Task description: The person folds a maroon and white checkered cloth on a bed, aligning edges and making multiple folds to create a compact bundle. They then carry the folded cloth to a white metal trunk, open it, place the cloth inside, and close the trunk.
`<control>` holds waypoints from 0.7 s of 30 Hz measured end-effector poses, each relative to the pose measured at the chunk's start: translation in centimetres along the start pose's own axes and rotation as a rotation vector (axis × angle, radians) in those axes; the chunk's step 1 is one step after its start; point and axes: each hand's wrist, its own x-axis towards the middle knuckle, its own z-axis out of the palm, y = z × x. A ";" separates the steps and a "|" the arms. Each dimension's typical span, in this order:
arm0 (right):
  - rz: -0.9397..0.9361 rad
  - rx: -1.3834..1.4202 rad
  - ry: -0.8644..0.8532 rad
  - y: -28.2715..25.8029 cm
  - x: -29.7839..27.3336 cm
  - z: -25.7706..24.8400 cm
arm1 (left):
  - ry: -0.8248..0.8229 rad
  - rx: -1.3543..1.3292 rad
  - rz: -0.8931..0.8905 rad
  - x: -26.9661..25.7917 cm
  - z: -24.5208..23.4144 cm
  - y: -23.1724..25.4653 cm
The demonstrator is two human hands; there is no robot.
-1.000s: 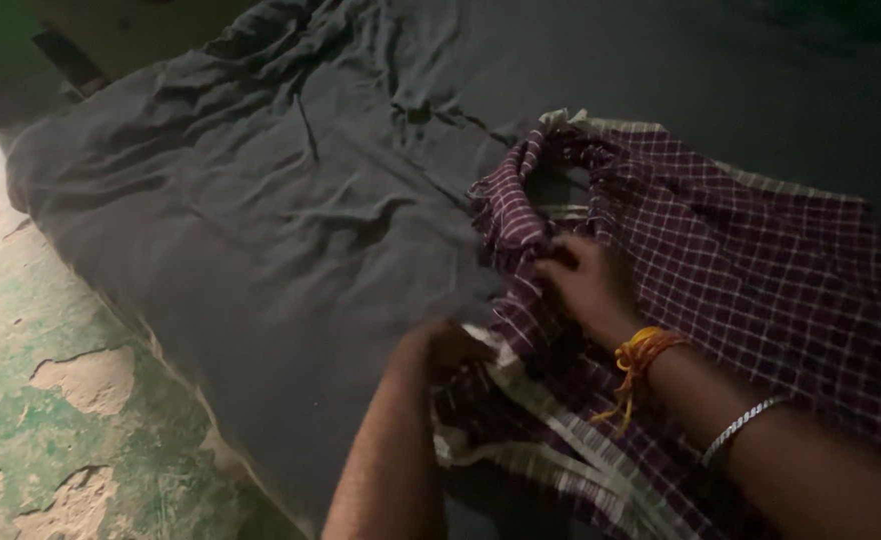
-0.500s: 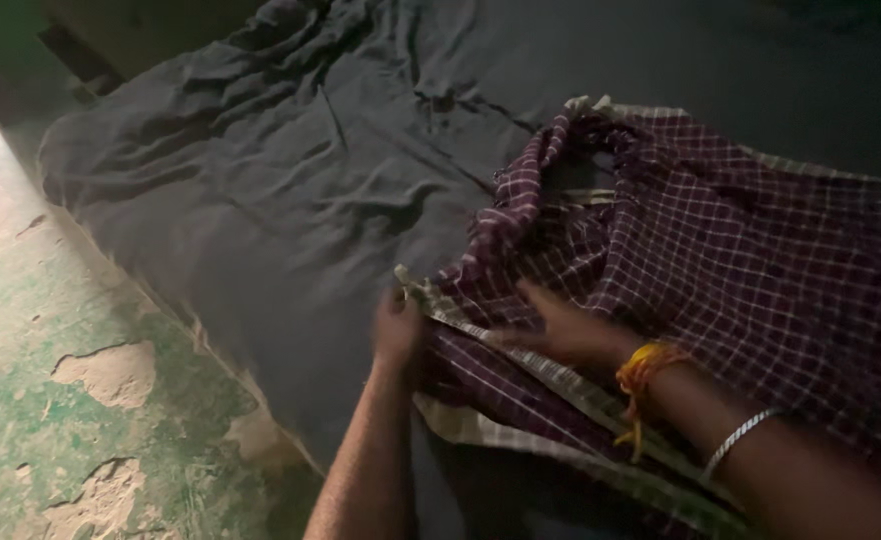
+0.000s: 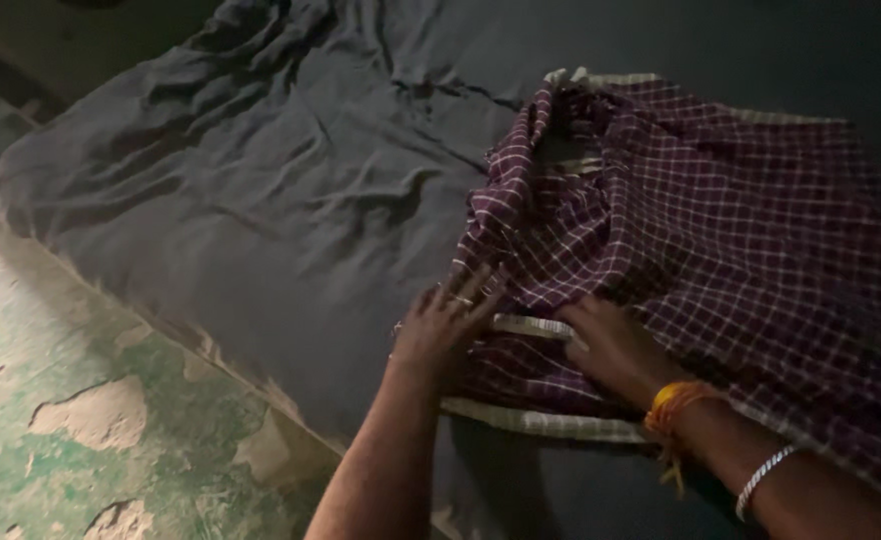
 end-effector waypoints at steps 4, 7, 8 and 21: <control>0.052 -0.148 0.269 -0.2 -2.1 1.7 | -0.347 -0.218 -0.103 0.7 -0.2 2.0; 0.038 -0.228 0.356 -0.7 -3.7 1.6 | -0.266 -0.187 -0.096 1.1 -0.2 2.1; 0.079 -0.205 0.303 -0.9 -4.1 1.5 | -0.191 -0.180 -0.072 1.2 -0.1 2.0; -0.009 -0.356 0.538 7.0 -11.2 2.5 | -0.203 0.232 0.033 -4.5 -1.9 0.0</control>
